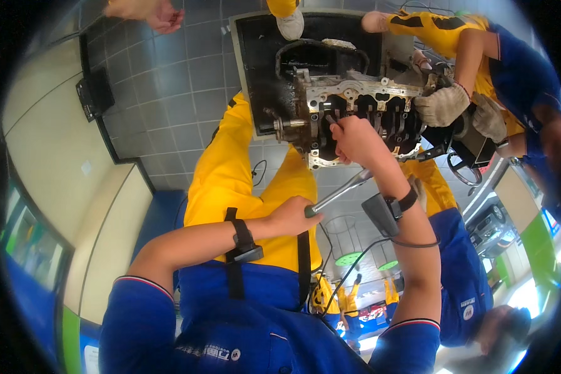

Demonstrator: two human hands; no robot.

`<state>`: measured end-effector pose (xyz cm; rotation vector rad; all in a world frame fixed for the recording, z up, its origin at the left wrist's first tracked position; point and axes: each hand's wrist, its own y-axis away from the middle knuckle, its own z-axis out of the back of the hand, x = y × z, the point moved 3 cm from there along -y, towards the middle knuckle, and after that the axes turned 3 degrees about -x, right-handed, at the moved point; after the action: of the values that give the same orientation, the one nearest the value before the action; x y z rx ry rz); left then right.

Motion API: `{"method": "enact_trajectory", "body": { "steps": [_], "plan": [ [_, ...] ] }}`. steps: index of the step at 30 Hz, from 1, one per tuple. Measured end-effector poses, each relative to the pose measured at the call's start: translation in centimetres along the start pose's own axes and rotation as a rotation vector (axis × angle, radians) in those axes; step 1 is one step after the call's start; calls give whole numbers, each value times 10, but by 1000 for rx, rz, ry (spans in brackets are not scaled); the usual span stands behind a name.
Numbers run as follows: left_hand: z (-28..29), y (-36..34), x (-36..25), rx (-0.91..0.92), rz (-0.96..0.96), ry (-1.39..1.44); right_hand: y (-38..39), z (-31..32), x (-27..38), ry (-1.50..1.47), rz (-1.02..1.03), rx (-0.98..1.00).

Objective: Using a torque wrench and other tools to work on an engine block in an automotive training setting.

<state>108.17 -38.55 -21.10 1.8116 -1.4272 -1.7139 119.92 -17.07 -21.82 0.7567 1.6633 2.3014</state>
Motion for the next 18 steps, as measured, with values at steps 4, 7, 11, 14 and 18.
{"method": "enact_trajectory", "body": {
  "steps": [4, 7, 11, 14, 18],
  "plan": [
    [17, 11, 12, 70, -7, -18, -2, -18, 15, 61, -79, 50],
    [27, 10, 22, 104, -40, 19, -9, -27, 22, 104, -63, 14],
    [41, 15, 21, 195, -53, 56, -14, -30, 21, 113, -123, -11],
    [59, 15, 18, 319, 12, 125, -21, -27, 17, -1, -228, 31],
    [130, 19, 2, 758, 249, 326, -39, -26, 15, -403, -379, 263]
  ]
}}
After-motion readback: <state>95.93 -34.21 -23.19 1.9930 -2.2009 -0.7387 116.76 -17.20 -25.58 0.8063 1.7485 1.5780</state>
